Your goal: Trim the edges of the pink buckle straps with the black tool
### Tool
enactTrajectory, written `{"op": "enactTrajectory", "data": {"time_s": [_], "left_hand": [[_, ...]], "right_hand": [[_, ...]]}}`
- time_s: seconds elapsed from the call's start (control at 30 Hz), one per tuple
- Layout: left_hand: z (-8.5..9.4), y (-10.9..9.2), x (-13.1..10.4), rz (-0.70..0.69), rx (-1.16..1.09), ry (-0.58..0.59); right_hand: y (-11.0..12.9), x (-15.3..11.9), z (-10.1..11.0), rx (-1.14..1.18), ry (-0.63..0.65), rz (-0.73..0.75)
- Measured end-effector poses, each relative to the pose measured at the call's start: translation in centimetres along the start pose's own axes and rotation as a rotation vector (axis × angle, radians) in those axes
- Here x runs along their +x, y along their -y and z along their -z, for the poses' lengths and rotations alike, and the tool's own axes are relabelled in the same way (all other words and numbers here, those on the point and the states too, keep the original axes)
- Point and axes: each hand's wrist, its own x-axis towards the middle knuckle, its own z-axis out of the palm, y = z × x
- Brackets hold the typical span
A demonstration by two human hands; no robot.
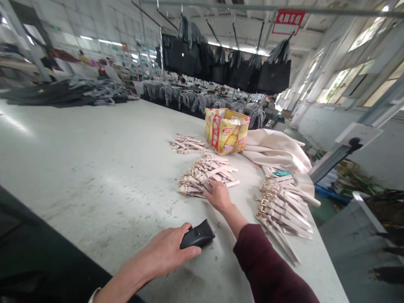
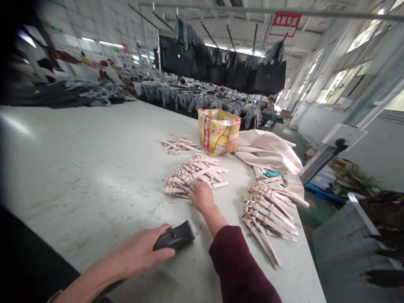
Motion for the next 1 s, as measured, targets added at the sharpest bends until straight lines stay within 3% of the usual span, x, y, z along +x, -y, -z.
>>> {"op": "enactTrajectory", "data": {"time_s": [0.13, 0.3, 0.5, 0.73, 0.87, 1.0], "left_hand": [[0.5, -0.4, -0.9, 0.044, 0.003, 0.030], [0.7, 0.7, -1.9, -0.012, -0.081, 0.032], [0.9, 1.4, -3.3, 0.018, -0.098, 0.013], [2.8, 1.4, -7.4, 0.049, -0.088, 0.006], [3.7, 0.6, -9.0, 0.043, -0.080, 0.038], [3.7, -0.5, -9.4, 0.009, -0.065, 0.111]], "right_hand": [[1.4, 1.0, -0.9, -0.025, 0.004, -0.016], [0.8, -1.3, -0.3, 0.027, 0.012, 0.003], [-0.1, -7.2, 2.0, 0.111, 0.031, -0.001], [1.0, -16.9, 4.4, 0.157, 0.282, 0.016], [2.4, -19.2, 4.1, 0.135, 0.197, -0.001], [3.0, -19.8, 3.5, 0.180, 0.151, 0.085]]}}
